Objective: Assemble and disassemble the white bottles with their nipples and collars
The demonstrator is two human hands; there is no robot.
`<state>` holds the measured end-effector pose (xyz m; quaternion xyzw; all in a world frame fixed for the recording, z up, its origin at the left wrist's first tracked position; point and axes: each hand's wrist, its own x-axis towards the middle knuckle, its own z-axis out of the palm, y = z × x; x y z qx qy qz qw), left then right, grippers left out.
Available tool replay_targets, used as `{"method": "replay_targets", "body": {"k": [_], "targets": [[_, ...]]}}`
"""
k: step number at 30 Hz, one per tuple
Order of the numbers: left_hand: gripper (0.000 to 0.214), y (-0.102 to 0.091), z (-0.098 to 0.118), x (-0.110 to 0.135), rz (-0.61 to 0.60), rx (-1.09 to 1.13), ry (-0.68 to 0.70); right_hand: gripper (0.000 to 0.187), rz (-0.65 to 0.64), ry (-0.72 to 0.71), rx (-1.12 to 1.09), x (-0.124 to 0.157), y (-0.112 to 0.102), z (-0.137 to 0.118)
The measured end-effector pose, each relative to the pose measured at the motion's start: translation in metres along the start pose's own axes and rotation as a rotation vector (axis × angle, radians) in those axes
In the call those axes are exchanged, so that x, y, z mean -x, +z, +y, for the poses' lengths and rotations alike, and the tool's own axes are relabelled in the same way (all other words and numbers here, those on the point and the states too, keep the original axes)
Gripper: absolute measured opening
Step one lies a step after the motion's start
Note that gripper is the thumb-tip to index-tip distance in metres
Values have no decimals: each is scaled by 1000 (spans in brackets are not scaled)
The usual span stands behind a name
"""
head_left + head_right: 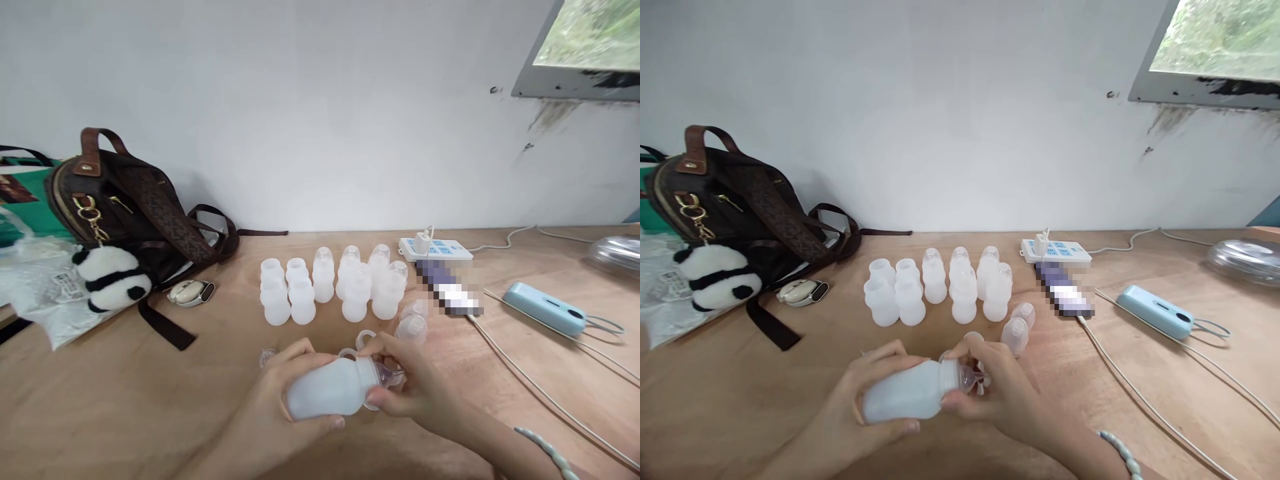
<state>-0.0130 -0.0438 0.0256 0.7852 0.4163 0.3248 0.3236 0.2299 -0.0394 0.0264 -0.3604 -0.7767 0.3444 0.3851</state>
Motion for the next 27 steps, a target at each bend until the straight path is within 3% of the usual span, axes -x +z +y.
{"method": "replay_targets", "body": {"k": [3, 5, 7, 9, 12, 14, 19, 21, 24, 27], "targets": [[52, -1, -1, -1, 37, 96, -92, 35, 10, -263, 211, 0, -6, -2], [48, -3, 1, -3, 56, 108, -57, 50, 0, -346, 270, -1, -10, -4], [41, -4, 3, -5, 77, 63, 19, 67, 0, -310, 259, -1, -11, -5], [42, -3, 4, -4, 136, -37, 125, 73, -3, -183, 215, 0, -11, -4], [50, 1, -1, -1, 225, -256, 303, 37, -9, 53, 175, 1, -10, -1], [49, 2, -5, 0, 252, -376, 394, 24, -24, 142, 118, 1, -11, -1], [42, 1, -10, -2, 283, -490, 435, 65, -70, 131, -74, 0, -16, -1], [42, 1, -11, -2, 275, -541, 461, 55, -50, 141, 1, 1, -14, 0], [43, 3, -12, 0, 249, -587, 509, 24, -41, 154, 144, -1, -10, -1], [45, 3, -10, -1, 253, -484, 468, 21, -72, 30, 144, -3, -11, -3]]}}
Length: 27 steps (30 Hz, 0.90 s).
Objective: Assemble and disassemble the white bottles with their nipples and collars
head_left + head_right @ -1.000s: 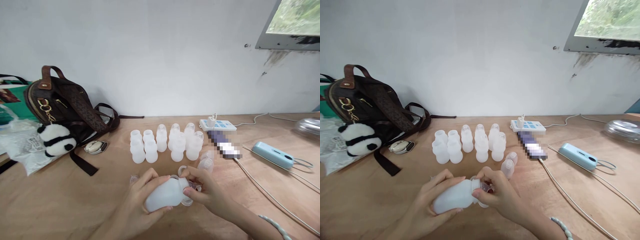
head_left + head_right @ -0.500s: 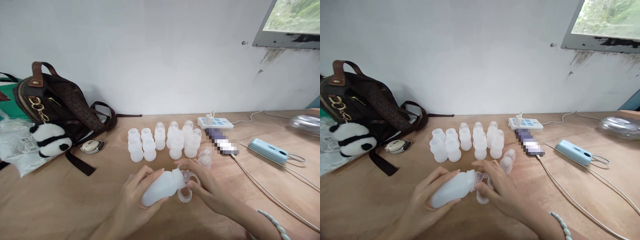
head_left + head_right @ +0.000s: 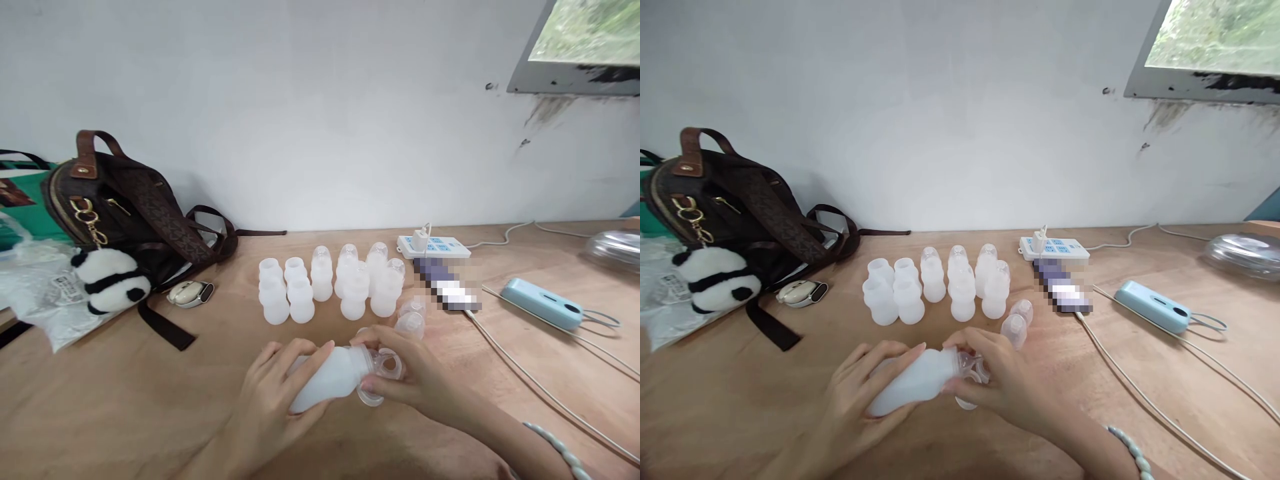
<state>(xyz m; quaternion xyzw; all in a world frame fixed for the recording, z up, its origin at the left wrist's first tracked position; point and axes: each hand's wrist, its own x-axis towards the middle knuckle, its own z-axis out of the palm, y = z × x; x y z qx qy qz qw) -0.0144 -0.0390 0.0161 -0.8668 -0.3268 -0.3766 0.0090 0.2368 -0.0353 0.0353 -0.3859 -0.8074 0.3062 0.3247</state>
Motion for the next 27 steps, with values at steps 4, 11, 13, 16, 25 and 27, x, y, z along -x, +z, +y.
{"method": "replay_targets", "body": {"k": [4, 11, 13, 16, 25, 27], "targets": [[36, -7, 0, -9, -42, 426, -375, 28, 103, -352, 39, -1, -13, -1], [35, -14, -4, -19, 75, 576, -554, 57, 37, -153, -81, 3, -24, -6], [39, -11, -5, -17, 111, 449, -464, 64, -81, -95, -156, 3, -19, -10], [47, -7, -8, -12, 74, 314, -337, 55, -132, -43, -159, 3, -10, -16], [51, -9, -9, -7, 111, 293, -296, 29, 37, 73, 100, -15, -19, -55], [40, -10, -7, -8, 153, 319, -344, 25, 64, 153, 179, -25, -25, -61]]}}
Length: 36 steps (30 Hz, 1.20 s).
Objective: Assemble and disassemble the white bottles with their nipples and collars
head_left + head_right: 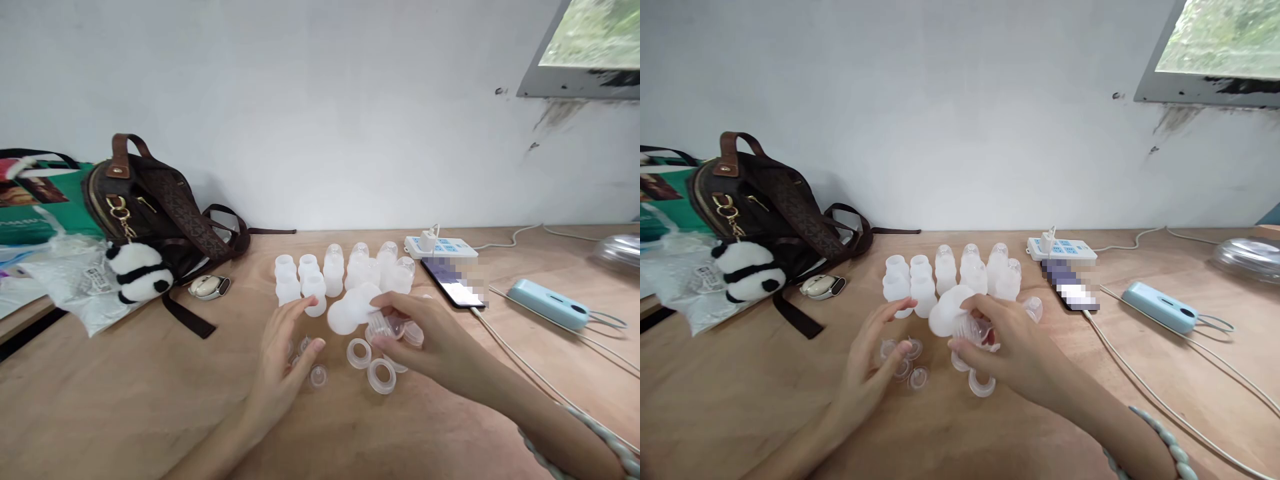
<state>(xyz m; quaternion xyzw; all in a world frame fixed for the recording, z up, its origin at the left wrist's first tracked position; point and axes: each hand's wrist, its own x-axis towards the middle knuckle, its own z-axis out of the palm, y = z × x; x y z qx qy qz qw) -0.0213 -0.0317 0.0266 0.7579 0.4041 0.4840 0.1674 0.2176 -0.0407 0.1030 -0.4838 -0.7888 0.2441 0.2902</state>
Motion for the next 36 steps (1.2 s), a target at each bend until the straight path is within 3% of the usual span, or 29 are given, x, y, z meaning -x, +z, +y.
{"method": "replay_targets", "body": {"k": [5, 11, 16, 20, 25, 32, 34, 36], "targets": [[29, -2, 3, 1, 74, 3, -35, 23, -79, 151, 162, -29, 9, -3], [28, -6, 7, 2, 103, -4, -34, 26, -62, 80, 310, -64, 34, 1], [26, -8, 9, -1, 110, -16, -26, 21, -44, 95, 318, -75, 40, 2], [24, -7, 9, -3, 109, -28, -20, 25, -16, 50, 272, -65, 38, 8], [22, -6, 10, -3, 74, -66, 16, 35, 130, -59, 70, -37, 36, 24], [20, -1, 12, 1, -30, -35, 153, 21, 380, -386, -13, -8, 48, 49], [19, 1, 14, 3, -78, 38, 117, 20, 439, -476, -37, -4, 52, 49], [18, 2, 18, 3, -143, 152, -2, 21, 468, -560, -53, 0, 54, 44]]}}
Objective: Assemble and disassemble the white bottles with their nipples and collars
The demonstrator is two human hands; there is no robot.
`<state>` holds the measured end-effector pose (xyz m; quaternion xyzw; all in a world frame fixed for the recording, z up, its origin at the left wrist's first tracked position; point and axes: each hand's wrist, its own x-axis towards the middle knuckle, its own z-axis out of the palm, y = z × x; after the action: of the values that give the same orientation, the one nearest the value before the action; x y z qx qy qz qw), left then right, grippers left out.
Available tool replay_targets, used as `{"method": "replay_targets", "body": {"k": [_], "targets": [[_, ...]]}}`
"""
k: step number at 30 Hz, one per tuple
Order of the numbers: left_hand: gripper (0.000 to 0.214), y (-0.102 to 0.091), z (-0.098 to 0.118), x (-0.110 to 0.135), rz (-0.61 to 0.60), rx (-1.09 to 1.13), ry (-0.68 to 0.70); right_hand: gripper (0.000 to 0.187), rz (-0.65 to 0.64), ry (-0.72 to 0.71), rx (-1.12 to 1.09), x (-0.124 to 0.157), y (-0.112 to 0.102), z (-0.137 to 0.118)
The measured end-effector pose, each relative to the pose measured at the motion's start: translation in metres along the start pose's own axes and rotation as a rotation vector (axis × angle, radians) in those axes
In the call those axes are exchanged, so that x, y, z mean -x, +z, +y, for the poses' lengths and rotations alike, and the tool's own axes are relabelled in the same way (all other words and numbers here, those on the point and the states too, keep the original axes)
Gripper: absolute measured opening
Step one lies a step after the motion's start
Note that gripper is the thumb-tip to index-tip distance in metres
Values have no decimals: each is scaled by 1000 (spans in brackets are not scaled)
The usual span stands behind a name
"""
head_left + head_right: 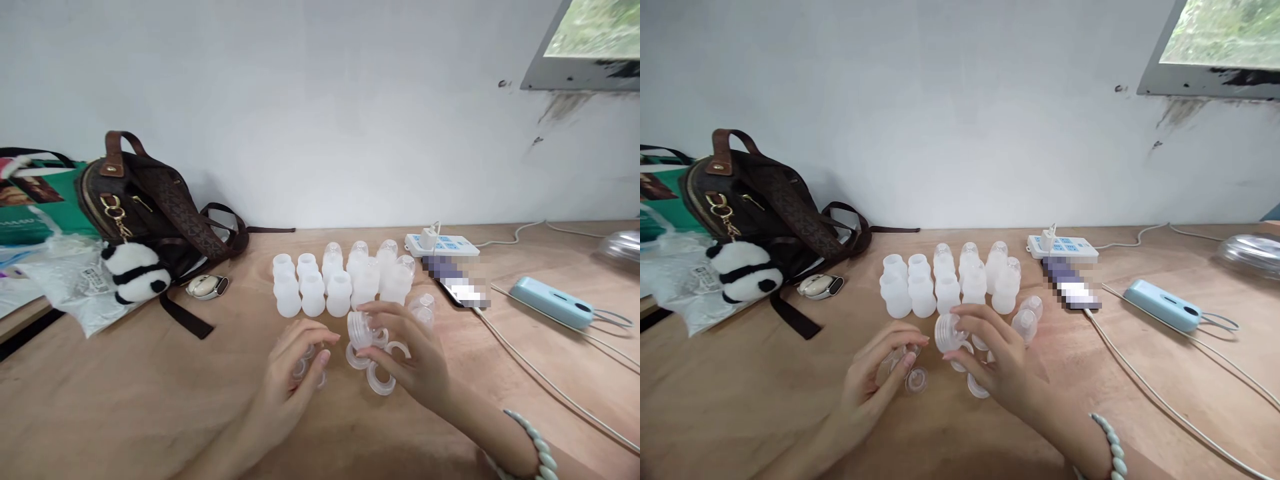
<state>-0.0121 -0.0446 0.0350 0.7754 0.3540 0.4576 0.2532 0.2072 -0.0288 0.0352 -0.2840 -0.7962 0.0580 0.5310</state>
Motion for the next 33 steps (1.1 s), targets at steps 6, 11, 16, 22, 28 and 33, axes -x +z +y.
{"method": "replay_targets", "body": {"k": [6, 11, 16, 22, 28, 33], "targets": [[31, 7, 13, -7, -124, 478, -257, 20, -81, -120, 39, 2, -4, -22], [40, 11, 12, -8, -160, 725, -422, 15, -129, -151, 96, 3, -4, -28], [29, 13, 8, -5, -158, 792, -614, 24, -140, -185, 121, 10, 4, -26], [28, 12, 12, -6, -216, 730, -686, 34, -237, 1, -2, 14, 7, -25], [22, 10, 14, -5, -298, 838, -713, 33, -245, 119, -168, 6, 5, -29], [29, 1, 7, -11, -201, 1030, -729, 32, 47, 307, -335, 2, -6, -16]]}}
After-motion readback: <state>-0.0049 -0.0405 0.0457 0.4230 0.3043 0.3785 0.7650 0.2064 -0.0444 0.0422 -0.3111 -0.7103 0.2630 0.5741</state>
